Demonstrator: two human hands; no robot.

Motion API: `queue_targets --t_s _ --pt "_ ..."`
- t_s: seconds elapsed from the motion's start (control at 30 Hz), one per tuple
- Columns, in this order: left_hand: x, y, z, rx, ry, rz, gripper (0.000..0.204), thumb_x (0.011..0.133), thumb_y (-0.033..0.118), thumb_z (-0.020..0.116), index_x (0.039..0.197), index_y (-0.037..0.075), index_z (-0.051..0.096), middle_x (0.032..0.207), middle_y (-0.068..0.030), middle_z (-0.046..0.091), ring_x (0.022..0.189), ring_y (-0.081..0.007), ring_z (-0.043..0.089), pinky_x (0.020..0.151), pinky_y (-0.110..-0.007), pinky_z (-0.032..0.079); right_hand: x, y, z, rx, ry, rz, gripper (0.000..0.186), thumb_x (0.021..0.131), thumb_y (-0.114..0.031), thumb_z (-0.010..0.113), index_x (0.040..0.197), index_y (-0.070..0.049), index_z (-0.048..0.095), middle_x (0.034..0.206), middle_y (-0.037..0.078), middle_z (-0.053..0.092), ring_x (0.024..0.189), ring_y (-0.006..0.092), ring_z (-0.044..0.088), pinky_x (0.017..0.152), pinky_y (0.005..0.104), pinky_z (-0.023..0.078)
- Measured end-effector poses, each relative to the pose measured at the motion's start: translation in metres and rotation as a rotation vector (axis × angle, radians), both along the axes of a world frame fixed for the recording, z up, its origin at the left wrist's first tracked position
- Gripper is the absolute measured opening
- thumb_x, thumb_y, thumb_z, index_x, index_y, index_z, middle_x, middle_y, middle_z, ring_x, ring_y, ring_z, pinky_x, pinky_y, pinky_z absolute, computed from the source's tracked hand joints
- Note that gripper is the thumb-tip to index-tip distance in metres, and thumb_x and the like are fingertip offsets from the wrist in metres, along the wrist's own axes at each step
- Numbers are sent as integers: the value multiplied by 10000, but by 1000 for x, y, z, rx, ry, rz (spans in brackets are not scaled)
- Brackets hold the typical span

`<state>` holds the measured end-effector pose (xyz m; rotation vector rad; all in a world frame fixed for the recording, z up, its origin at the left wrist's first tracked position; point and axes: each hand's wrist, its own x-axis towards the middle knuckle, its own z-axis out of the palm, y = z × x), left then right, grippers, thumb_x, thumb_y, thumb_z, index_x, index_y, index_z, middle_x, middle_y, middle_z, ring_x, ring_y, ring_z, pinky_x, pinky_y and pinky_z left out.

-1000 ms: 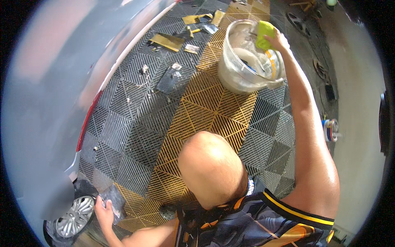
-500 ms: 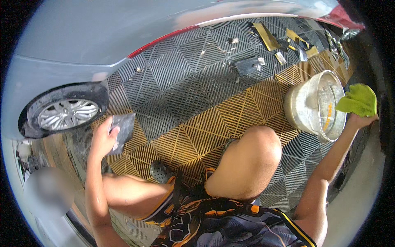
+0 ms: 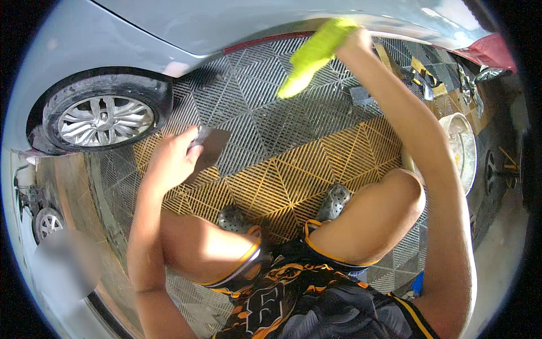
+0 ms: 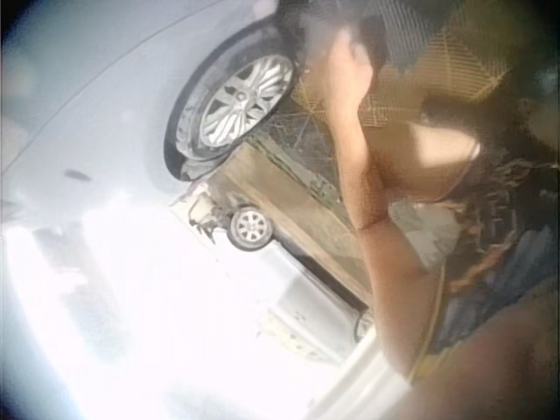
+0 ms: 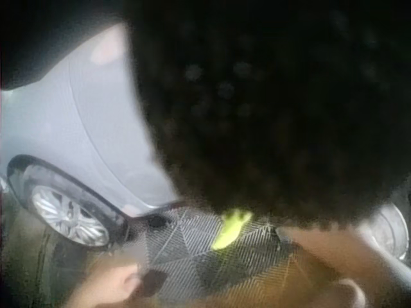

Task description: The person sands the front fender of a red car using a sanding block. They repeatedly rub the block over the gray primed area, pause to wipe the surface with a cloth, and continue sanding along the wheel arch and side panel.

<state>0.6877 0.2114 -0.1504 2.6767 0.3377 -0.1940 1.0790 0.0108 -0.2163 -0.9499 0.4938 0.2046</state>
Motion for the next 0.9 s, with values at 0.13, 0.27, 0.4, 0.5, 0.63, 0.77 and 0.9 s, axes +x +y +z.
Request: queue_targets --t_s 0.13,0.27,0.4,0.5,0.63,0.77,0.9 --pt "-23 6 0 -6 -22 -31 182 846 69 665 987 13 565 754 -244 635 737 -441 647 623 -484 495 -94 141 -4 -63 222 -30 578 989 -517 345 1409 -136 456 1416 88 520 1242 273 534 1036 426 435" --pt "-25 4 -1 53 93 -69 213 854 116 665 1035 34 588 799 -247 666 783 -443 667 680 -527 520 -189 234 -7 105 365 218 680 976 -639 258 1482 -198 365 1499 60 441 1348 236 427 1129 402 335" --pt "-16 11 -10 48 96 -130 198 850 88 654 1027 32 586 821 -250 663 814 -446 663 695 -529 509 -174 251 -36 307 446 335 533 990 -482 328 1382 -157 487 1425 99 516 1275 287 496 1089 418 361" --pt "-17 11 -9 -64 59 -80 196 844 73 646 1023 30 578 822 -246 655 811 -451 649 684 -516 500 -151 227 -34 295 426 393 474 1001 -424 351 1331 -148 551 1347 95 570 1206 269 550 1023 401 413" --pt "-31 14 -7 -129 104 -34 188 848 78 641 1012 20 570 836 -252 657 809 -454 648 677 -504 497 -70 118 -23 -145 314 275 436 1016 -387 362 1279 -150 617 1228 69 640 1105 207 622 909 358 503" --pt "-27 5 2 -82 73 -57 193 841 80 643 1013 19 580 832 -254 652 803 -464 634 688 -515 490 62 -13 -42 -85 140 -102 386 1014 -323 483 1231 -38 628 1191 133 670 1038 253 673 886 414 553" --pt "-29 6 3 -52 110 -46 228 834 85 650 1042 16 589 841 -246 652 808 -472 622 702 -519 482 146 -120 -48 -357 -39 -123 422 997 -438 494 1253 -125 615 1195 61 672 1080 241 662 881 400 556"
